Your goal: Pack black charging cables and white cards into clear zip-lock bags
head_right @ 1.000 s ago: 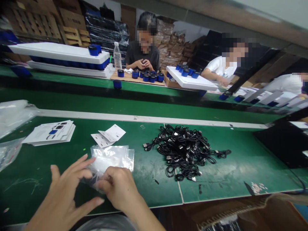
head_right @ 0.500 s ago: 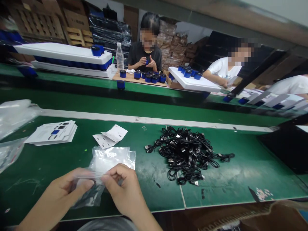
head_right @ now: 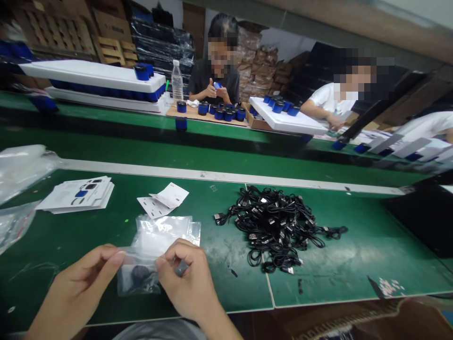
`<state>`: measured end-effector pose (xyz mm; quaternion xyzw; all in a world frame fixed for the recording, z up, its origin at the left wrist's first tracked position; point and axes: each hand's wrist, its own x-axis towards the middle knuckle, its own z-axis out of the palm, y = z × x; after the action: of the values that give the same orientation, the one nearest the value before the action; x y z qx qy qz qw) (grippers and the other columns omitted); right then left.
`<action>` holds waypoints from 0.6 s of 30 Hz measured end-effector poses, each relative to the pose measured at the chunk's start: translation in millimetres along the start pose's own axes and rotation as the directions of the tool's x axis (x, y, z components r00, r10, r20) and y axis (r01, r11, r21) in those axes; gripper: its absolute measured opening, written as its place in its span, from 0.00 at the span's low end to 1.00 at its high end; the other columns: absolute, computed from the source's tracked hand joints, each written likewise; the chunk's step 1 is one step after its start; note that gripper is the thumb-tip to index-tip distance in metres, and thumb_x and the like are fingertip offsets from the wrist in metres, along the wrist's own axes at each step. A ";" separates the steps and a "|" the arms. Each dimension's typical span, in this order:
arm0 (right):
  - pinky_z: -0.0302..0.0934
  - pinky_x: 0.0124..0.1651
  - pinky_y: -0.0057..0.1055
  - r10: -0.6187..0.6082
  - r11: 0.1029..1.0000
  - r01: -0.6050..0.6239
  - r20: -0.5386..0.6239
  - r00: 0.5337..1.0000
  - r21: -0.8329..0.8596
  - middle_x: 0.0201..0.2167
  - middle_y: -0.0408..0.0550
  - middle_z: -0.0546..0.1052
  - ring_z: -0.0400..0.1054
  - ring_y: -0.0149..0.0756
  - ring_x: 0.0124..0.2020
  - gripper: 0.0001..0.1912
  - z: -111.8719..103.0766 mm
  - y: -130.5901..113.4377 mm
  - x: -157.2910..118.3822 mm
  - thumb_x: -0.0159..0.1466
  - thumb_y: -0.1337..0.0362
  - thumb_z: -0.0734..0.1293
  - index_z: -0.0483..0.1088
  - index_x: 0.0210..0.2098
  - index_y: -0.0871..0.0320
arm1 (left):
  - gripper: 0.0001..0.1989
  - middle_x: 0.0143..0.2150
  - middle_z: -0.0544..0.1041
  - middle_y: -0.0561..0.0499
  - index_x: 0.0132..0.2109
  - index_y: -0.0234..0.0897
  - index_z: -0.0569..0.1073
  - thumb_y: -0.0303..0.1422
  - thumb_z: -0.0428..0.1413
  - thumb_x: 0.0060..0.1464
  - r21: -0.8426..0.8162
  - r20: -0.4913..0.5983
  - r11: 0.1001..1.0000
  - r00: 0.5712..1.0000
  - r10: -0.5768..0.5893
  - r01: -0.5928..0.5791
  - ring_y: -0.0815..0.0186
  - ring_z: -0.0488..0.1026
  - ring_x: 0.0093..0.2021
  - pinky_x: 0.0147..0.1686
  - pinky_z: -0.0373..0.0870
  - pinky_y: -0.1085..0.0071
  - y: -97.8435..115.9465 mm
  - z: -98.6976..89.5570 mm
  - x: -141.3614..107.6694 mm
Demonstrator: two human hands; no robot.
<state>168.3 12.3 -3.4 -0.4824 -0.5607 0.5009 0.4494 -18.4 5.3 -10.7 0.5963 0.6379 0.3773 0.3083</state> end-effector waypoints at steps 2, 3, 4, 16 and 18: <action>0.53 0.30 0.27 0.025 0.999 -0.026 0.024 0.999 0.028 0.23 0.41 0.66 0.59 0.31 0.26 0.09 2.6 0.6 0.4 0.60 0.65 0.65 0.67 0.24 0.58 | 0.12 0.25 0.74 0.59 0.29 0.42 0.71 0.43 0.54 0.53 -0.018 -0.056 1.000 0.998 -0.021 0.020 0.72 0.70 0.25 0.25 0.66 0.82 -1.6 2.2 -3.0; 0.54 0.31 0.27 0.040 0.998 -0.043 0.045 0.998 0.056 0.24 0.41 0.66 0.59 0.30 0.27 0.08 5.0 1.7 0.5 0.60 0.64 0.65 0.67 0.25 0.58 | 0.11 0.27 0.74 0.59 0.30 0.42 0.71 0.44 0.54 0.52 -0.024 -0.076 0.999 0.996 -0.036 0.034 0.72 0.70 0.26 0.27 0.67 0.82 -1.9 3.3 -4.0; 0.54 0.31 0.27 0.049 0.995 -0.053 0.056 0.997 0.084 0.24 0.41 0.66 0.59 0.30 0.27 0.08 8.4 3.2 0.4 0.60 0.63 0.65 0.68 0.26 0.58 | 0.12 0.27 0.74 0.59 0.31 0.42 0.71 0.44 0.53 0.53 -0.026 -0.093 0.998 0.994 -0.058 0.055 0.72 0.70 0.26 0.28 0.67 0.81 -1.8 4.4 -4.7; 0.60 0.32 0.27 -0.080 0.996 0.084 -0.109 0.991 0.030 0.28 0.43 0.70 0.66 0.32 0.28 0.08 50.8 25.5 -18.2 0.63 0.59 0.63 0.68 0.36 0.57 | 0.12 0.21 0.74 0.60 0.30 0.41 0.69 0.37 0.48 0.60 0.102 -0.100 0.956 0.953 0.285 -0.275 0.73 0.72 0.19 0.21 0.68 0.85 2.1 26.2 -13.3; 0.61 0.35 0.28 -0.125 0.989 0.116 -0.115 0.985 -0.089 0.29 0.45 0.72 0.68 0.34 0.30 0.09 53.9 30.9 -23.0 0.64 0.60 0.61 0.71 0.35 0.57 | 0.10 0.21 0.75 0.60 0.31 0.41 0.69 0.35 0.48 0.59 0.161 -0.151 0.932 0.925 0.349 -0.326 0.73 0.73 0.19 0.22 0.68 0.85 0.2 27.3 -15.2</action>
<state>121.0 -16.4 -39.6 -0.4949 -0.5808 0.4194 0.4918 6.2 -6.7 -25.8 0.6808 0.5739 0.4329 0.1404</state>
